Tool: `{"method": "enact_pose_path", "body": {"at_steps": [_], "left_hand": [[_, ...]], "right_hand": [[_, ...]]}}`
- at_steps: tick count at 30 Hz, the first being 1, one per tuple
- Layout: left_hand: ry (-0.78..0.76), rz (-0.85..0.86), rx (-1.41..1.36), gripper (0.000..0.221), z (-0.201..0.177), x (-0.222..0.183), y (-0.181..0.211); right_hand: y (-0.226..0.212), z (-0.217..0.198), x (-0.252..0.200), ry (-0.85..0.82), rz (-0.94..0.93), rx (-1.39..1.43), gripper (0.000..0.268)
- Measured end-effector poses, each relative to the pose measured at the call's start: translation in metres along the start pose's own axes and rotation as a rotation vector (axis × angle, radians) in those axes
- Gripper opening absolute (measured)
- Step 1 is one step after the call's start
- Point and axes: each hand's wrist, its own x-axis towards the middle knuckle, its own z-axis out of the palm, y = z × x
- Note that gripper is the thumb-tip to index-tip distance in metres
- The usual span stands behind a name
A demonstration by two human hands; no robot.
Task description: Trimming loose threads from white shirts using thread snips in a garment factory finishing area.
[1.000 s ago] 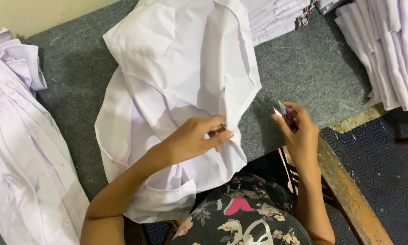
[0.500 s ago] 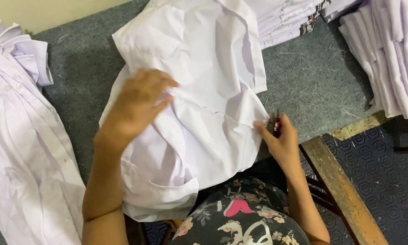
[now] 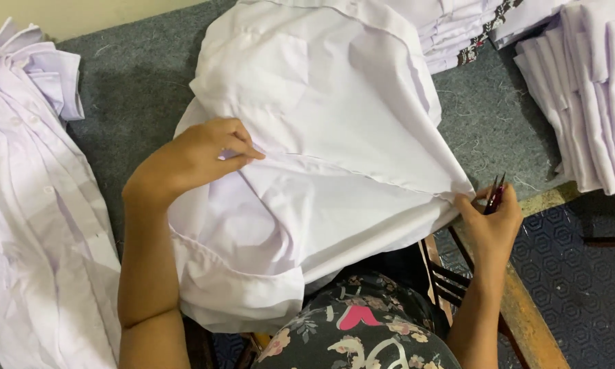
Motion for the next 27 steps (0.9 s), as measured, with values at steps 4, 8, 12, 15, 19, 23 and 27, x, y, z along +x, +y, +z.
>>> {"method": "enact_pose_path", "body": {"at_steps": [4, 8, 12, 15, 19, 23, 27], "left_hand": [[0.127, 0.039, 0.053, 0.025, -0.021, -0.01, -0.011], [0.306, -0.22, 0.108, 0.039, -0.031, -0.013, -0.045], [0.279, -0.125, -0.035, 0.063, -0.033, -0.001, -0.053], [0.191, -0.081, -0.132, 0.049, -0.02, 0.015, -0.047], [0.168, 0.156, -0.123, 0.066, -0.002, 0.032, -0.046], [0.27, 0.266, -0.349, 0.038, 0.005, 0.036, -0.021], [0.537, 0.326, -0.349, 0.013, 0.02, 0.042, -0.011]], "right_hand": [[0.003, -0.001, 0.002, -0.012, -0.064, -0.032, 0.023], [0.002, -0.012, 0.006, 0.002, -0.03, 0.004, 0.028], [0.013, -0.021, 0.013, 0.06, -0.056, -0.165, 0.04], [-0.004, -0.022, 0.007, 0.05, -0.007, -0.162, 0.049], [0.003, -0.018, 0.011, 0.068, -0.021, -0.113, 0.037], [0.008, -0.016, 0.014, 0.042, 0.011, -0.179, 0.037], [0.003, -0.012, 0.004, 0.123, -0.171, -0.22, 0.033]]}}
